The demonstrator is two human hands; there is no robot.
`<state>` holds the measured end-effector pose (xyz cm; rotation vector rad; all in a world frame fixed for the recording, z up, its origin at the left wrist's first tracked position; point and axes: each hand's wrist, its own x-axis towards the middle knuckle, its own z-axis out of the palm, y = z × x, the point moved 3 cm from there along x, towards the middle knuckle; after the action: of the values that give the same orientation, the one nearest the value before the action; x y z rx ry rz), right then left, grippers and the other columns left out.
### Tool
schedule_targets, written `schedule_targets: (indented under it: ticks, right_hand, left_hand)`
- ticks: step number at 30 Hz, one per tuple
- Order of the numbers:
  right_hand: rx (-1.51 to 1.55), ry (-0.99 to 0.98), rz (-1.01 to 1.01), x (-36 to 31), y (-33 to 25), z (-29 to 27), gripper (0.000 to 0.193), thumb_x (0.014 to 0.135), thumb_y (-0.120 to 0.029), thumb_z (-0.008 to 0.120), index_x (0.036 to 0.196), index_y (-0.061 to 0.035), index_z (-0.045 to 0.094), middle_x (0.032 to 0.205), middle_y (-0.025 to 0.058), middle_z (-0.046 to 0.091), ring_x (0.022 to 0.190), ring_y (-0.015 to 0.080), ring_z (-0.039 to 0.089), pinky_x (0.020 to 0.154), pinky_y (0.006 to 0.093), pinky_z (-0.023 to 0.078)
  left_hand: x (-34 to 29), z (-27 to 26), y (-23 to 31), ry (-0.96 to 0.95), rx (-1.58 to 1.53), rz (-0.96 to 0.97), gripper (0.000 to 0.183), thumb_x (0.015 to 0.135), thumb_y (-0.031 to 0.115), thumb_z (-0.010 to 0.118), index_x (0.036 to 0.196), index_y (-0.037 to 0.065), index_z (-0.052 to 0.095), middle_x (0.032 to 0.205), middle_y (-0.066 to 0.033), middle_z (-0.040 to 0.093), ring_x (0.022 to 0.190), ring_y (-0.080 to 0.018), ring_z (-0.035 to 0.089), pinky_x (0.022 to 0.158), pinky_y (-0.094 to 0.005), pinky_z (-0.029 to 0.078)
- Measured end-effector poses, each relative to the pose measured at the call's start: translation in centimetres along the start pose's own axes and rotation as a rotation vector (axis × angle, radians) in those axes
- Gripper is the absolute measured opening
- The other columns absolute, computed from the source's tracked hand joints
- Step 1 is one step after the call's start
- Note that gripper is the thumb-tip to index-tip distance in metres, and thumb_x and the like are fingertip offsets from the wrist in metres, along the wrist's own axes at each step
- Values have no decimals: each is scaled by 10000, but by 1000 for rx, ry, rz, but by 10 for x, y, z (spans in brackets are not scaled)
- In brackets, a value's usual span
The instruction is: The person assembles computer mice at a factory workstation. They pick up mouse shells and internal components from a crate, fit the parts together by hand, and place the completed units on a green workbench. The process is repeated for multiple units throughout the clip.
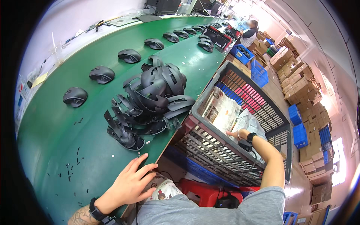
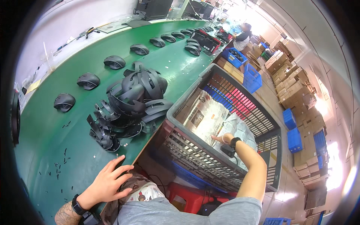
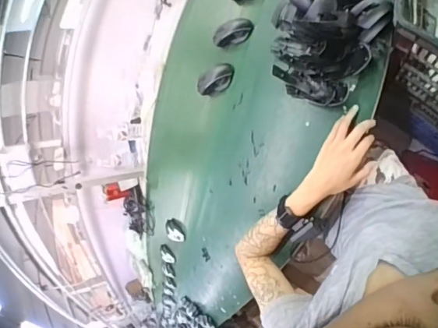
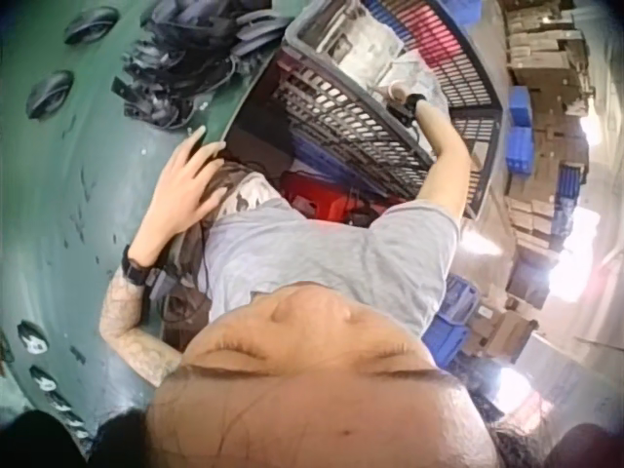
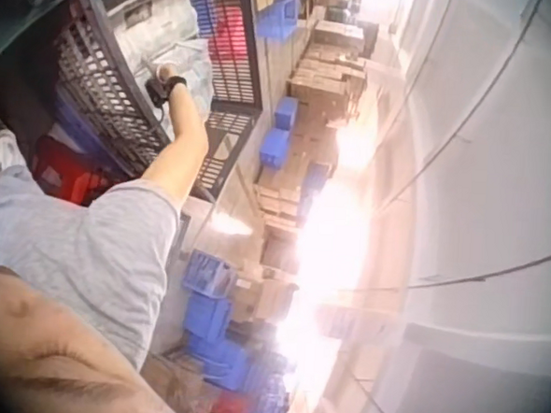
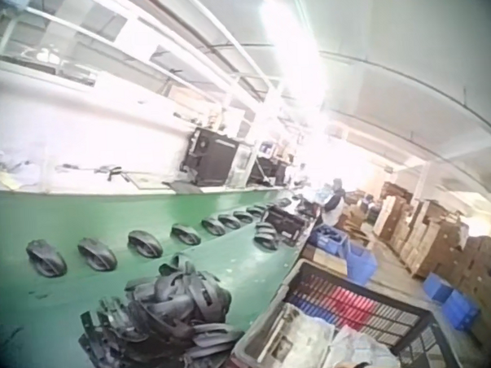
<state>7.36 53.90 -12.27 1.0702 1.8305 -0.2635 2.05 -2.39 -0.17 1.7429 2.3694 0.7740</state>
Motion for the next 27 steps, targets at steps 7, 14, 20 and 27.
schedule_targets:
  ticks: [7, 14, 20, 27]
  right_hand:
    - [23, 373, -35, -8, 8, -7, 887, 680, -699, 609, 1181, 30, 541, 1222, 205, 554, 1136, 290, 535, 921, 369, 430]
    - [15, 457, -28, 22, 27, -17, 647, 656, -552, 755, 1022, -22, 696, 1092, 159, 668, 994, 254, 650, 812, 337, 508]
    - [-158, 455, 11, 2, 12, -40, 414, 771, -370, 646, 1012, -37, 700, 1039, 153, 683, 914, 272, 680, 815, 355, 531]
    - [-272, 440, -197, -16, -21, -39, 484, 778, -429, 604, 950, 16, 691, 933, 180, 689, 851, 302, 686, 724, 408, 539]
  left_hand:
    - [3, 0, 0, 3, -6, 9, 350, 758, 291, 694, 991, 39, 624, 1260, -78, 517, 1274, -387, 392, 1001, -508, 386]
    - [4, 2, -3, 4, -23, 18, 341, 762, 292, 691, 986, 42, 629, 1256, -75, 521, 1276, -384, 394, 1000, -502, 387]
    - [2, -3, -1, -23, -18, -12, 342, 789, 294, 662, 994, 22, 636, 1276, -79, 498, 1294, -361, 374, 1023, -488, 369]
    - [2, 0, -4, -14, -22, 8, 338, 782, 303, 669, 978, 30, 639, 1276, -77, 508, 1286, -379, 382, 1005, -496, 383]
